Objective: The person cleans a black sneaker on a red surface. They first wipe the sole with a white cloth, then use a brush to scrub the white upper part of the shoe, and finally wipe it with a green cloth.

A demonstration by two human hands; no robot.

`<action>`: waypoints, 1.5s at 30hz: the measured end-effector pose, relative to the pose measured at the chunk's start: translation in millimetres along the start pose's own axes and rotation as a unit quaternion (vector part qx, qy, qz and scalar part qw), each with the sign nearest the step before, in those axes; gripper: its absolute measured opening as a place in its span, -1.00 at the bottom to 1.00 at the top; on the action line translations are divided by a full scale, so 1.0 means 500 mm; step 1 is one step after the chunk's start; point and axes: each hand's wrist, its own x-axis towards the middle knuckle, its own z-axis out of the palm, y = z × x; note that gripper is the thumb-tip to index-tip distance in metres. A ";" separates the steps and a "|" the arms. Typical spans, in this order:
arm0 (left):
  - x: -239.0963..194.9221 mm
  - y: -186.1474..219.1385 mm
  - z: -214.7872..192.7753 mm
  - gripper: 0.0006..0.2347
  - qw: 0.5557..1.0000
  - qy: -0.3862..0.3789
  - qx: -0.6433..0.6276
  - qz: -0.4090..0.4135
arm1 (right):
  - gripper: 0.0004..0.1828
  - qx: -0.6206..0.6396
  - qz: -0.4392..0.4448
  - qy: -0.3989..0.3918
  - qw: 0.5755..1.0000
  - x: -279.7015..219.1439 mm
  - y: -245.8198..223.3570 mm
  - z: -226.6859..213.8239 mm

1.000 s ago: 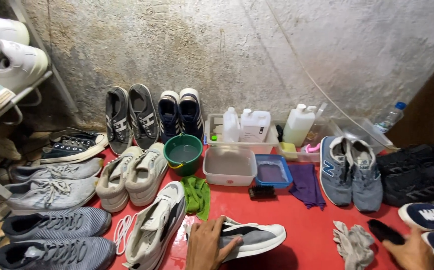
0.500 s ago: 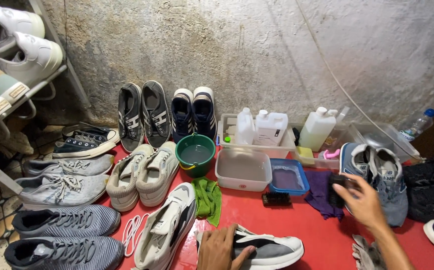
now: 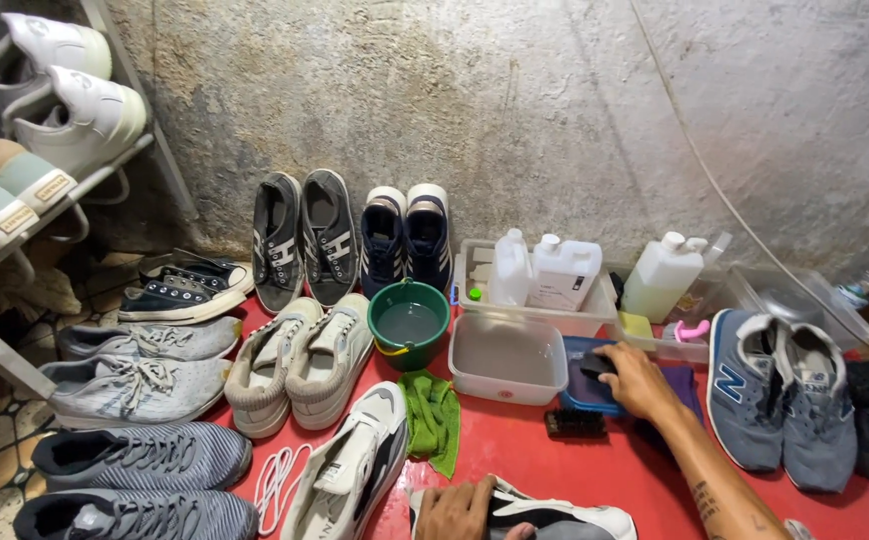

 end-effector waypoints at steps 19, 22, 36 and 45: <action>0.006 -0.010 0.033 -0.31 0.999 0.046 0.011 -0.016 | -0.48 0.030 0.018 0.101 0.994 -0.036 -0.045 -0.062; 0.013 -0.014 0.027 -0.31 0.999 0.049 0.005 -0.013 | -0.50 0.048 0.004 0.205 0.978 -0.037 -0.051 -0.046; 0.043 0.002 0.002 -0.43 0.975 0.214 0.053 0.012 | -0.37 0.036 -0.031 0.354 0.934 -0.055 -0.026 -0.013; 0.026 0.001 -0.042 -0.30 0.986 -0.146 -0.045 -0.069 | -0.44 0.181 0.043 0.268 0.945 -0.167 -0.101 -0.028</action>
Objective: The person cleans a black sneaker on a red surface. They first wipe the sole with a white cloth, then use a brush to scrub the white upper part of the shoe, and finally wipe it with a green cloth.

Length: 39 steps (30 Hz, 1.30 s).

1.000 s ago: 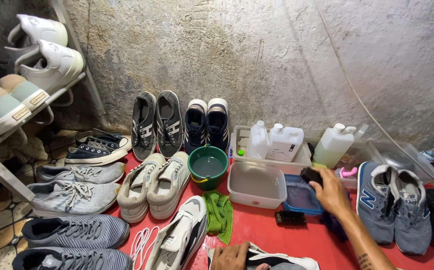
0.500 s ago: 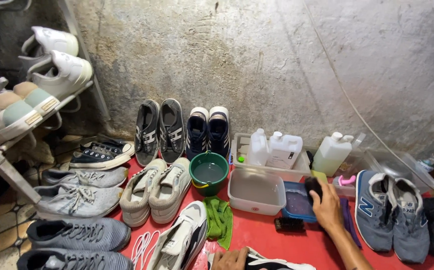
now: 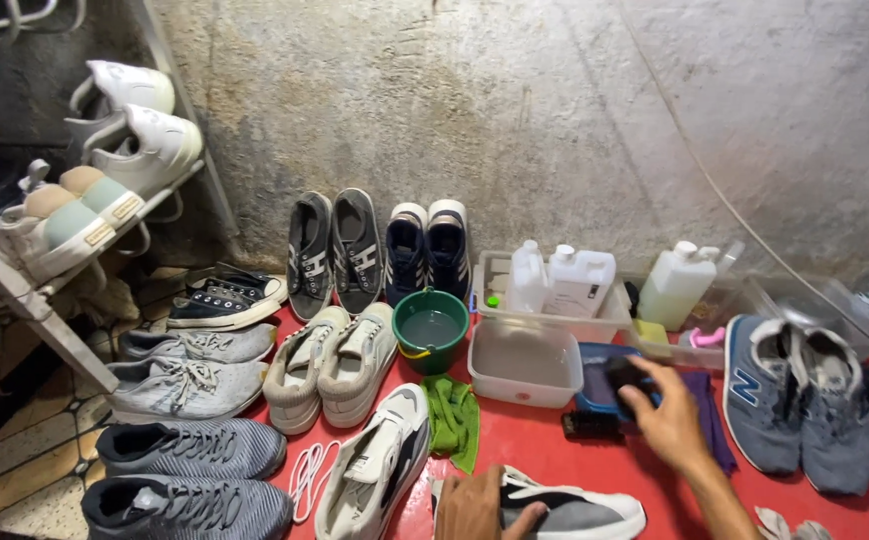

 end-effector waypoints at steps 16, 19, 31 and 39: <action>-0.034 0.084 -0.126 -0.46 0.998 0.043 0.018 -0.034 | -0.43 -0.093 -0.102 -0.220 0.966 -0.307 -0.124 -0.127; -0.031 0.078 -0.120 -0.42 0.998 0.049 0.027 -0.025 | -0.47 -0.130 -0.180 -0.137 0.965 -0.344 -0.165 -0.096; -0.044 0.086 -0.122 -0.46 0.995 0.098 0.026 -0.002 | -0.75 -0.160 -0.242 -0.006 0.957 -0.368 -0.230 -0.076; -0.038 0.084 -0.120 -0.49 0.994 0.103 0.030 0.004 | -0.78 -0.144 -0.291 0.008 0.946 -0.388 -0.232 -0.060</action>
